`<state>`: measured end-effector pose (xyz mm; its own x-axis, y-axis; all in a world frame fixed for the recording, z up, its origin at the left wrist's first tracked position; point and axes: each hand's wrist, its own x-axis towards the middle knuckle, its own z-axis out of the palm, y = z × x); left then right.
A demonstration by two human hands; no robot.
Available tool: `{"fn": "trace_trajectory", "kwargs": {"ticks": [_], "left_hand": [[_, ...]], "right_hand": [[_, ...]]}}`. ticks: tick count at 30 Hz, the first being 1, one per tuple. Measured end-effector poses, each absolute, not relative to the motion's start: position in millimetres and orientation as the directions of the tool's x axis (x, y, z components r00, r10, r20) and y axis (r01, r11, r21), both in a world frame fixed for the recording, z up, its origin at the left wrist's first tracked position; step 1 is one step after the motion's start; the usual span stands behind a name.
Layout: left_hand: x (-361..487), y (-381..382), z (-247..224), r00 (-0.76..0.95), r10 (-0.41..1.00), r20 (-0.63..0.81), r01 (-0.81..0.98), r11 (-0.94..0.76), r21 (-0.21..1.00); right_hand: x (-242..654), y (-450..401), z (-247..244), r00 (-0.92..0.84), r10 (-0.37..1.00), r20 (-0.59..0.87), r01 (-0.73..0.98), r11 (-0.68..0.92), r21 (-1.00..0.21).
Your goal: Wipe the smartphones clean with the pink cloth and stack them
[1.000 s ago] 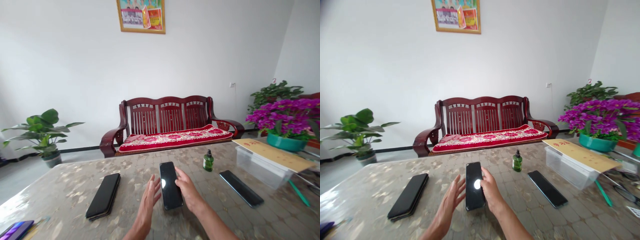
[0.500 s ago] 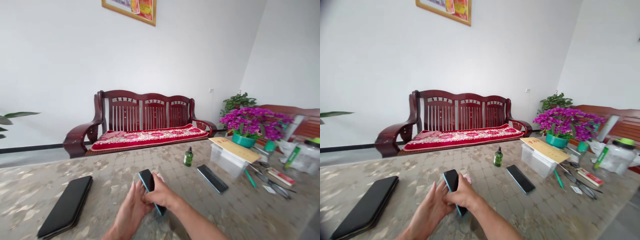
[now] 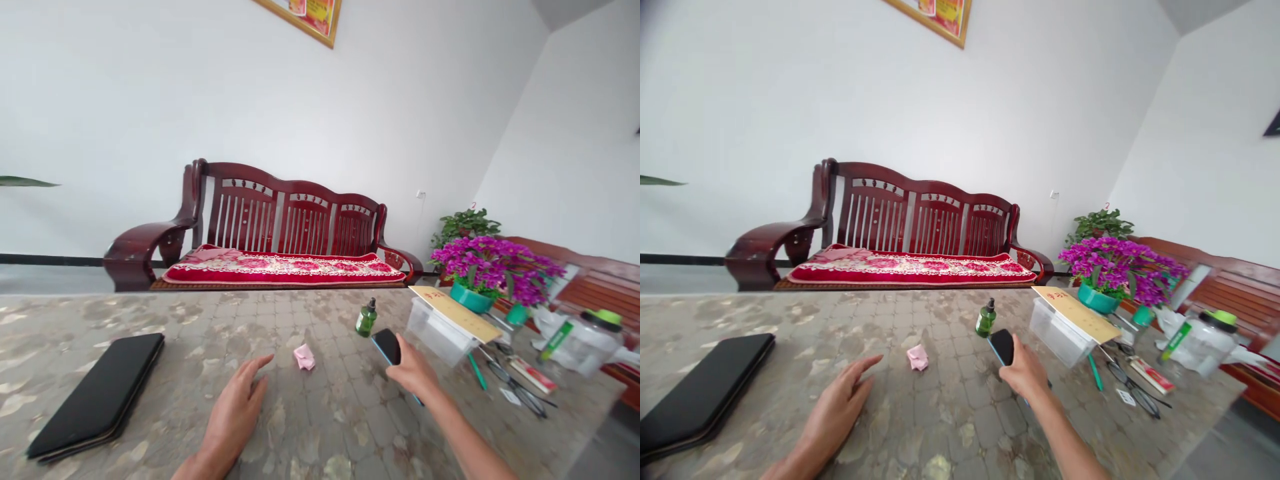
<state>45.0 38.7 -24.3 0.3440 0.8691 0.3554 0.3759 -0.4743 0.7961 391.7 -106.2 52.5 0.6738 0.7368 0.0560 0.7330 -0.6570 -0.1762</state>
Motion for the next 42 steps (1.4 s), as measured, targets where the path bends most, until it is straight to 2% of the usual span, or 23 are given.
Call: {"fn": "trace_trajectory", "kwargs": {"ticks": [4,13,31,42], "left_hand": [[46,38,-26,0.404,0.837,0.369,0.423,-0.529,0.736],[45,40,-30,0.462,0.821,0.335,0.476,-0.549,0.687],[46,35,-20,0.480,0.833,0.275,0.497,-0.516,0.697],[47,34,-24,0.452,0.838,0.306,0.453,-0.511,0.730]], "right_hand": [[424,-111,55,0.742,0.669,0.052,0.670,-0.735,-0.105],[442,-104,30,0.733,0.680,0.011,0.679,-0.731,-0.065],[440,-98,23,0.754,0.656,-0.035,0.656,-0.754,0.004],[432,-103,29,0.738,0.674,0.009,0.674,-0.738,0.029]]}}
